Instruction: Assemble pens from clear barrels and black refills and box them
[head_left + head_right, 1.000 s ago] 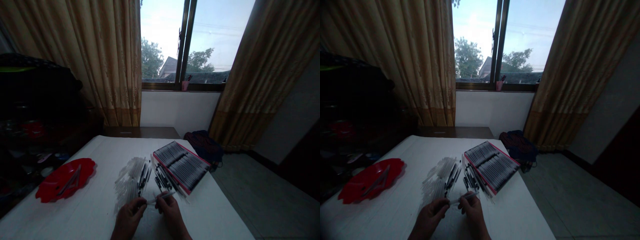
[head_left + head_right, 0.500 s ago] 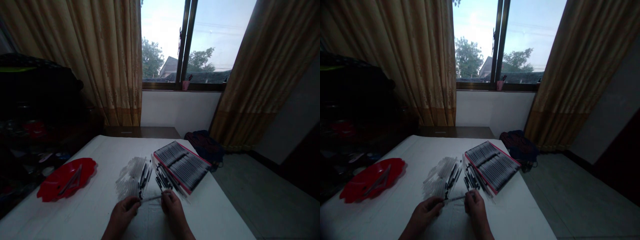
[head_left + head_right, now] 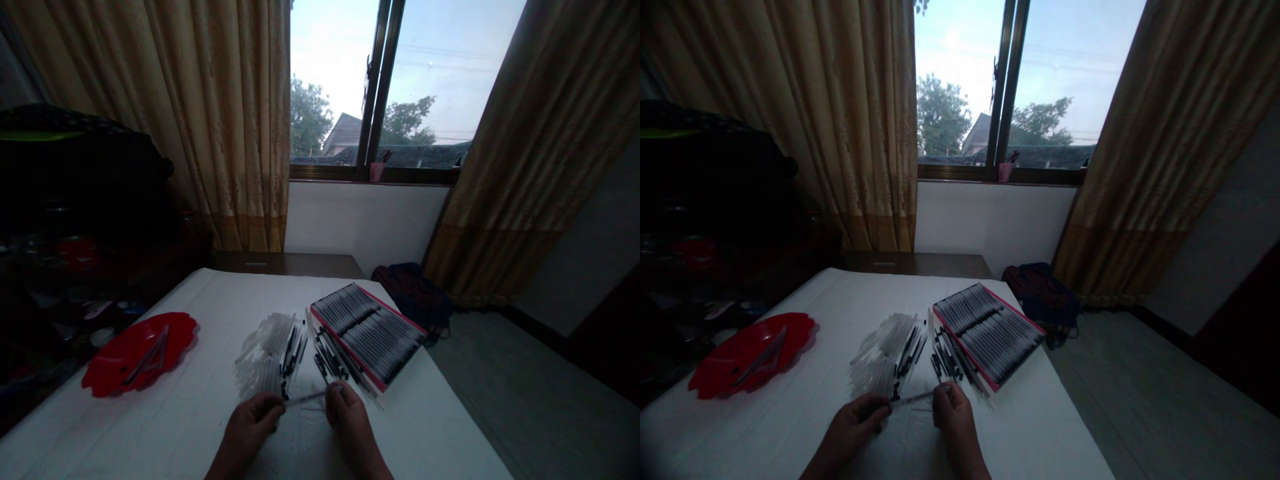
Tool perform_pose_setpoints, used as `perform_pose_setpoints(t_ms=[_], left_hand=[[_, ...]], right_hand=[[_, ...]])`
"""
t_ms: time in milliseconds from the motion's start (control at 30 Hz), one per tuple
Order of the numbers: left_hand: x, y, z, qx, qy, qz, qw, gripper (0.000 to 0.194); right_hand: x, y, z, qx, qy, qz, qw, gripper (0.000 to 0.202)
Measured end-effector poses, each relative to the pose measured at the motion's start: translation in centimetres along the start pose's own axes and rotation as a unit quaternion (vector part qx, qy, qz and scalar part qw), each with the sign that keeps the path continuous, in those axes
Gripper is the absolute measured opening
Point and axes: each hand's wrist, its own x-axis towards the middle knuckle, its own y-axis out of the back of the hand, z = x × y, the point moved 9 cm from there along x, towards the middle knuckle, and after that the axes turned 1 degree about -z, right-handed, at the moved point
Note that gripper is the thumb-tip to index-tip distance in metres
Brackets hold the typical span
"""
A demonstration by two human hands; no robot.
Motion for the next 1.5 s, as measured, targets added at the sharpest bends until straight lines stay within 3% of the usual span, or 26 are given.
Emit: perform_pose_setpoints(t_ms=[167, 400, 567, 767, 867, 1033, 1133, 1367, 1500], left_hand=[[0.1, 0.0, 0.2, 0.003, 0.004, 0.003, 1.000, 0.038], [-0.1, -0.2, 0.0, -0.009, -0.005, -0.004, 1.000, 0.035], [0.0, 0.0, -0.4, -0.019, -0.007, 0.008, 1.000, 0.036], [0.0, -0.1, -0.4, -0.031, -0.019, 0.008, 0.999, 0.034], [-0.1, 0.0, -0.4, -0.029, -0.018, 0.011, 0.999, 0.035], [-0.4, 0.4, -0.1, -0.021, -0.032, 0.034, 0.999, 0.034], [-0.7, 0.5, 0.0, -0.024, -0.042, 0.056, 0.997, 0.043], [-0.4, -0.5, -1.8, 0.006, 0.028, 0.017, 0.999, 0.061], [-0.1, -0.7, -1.7, 0.007, 0.031, 0.013, 0.999, 0.060]], right_hand=[[-0.1, -0.1, 0.3, 0.030, -0.016, -0.020, 0.999, 0.049], [0.1, 0.0, 0.3, -0.009, -0.015, -0.009, 1.000, 0.041], [-0.2, -0.8, 0.0, -0.006, -0.012, -0.048, 0.999, 0.047], [0.0, -0.3, -0.1, -0.031, -0.001, -0.022, 0.999, 0.041], [-0.2, -0.5, 0.1, -0.015, -0.017, -0.030, 0.999, 0.047], [0.1, -0.4, 0.3, -0.024, -0.002, -0.034, 0.999, 0.040], [0.4, -0.2, 0.7, -0.029, -0.004, -0.027, 0.999, 0.039], [0.2, -0.5, 0.8, -0.035, -0.002, -0.035, 0.999, 0.041], [0.2, -0.6, 0.5, -0.044, 0.007, -0.043, 0.998, 0.041]])
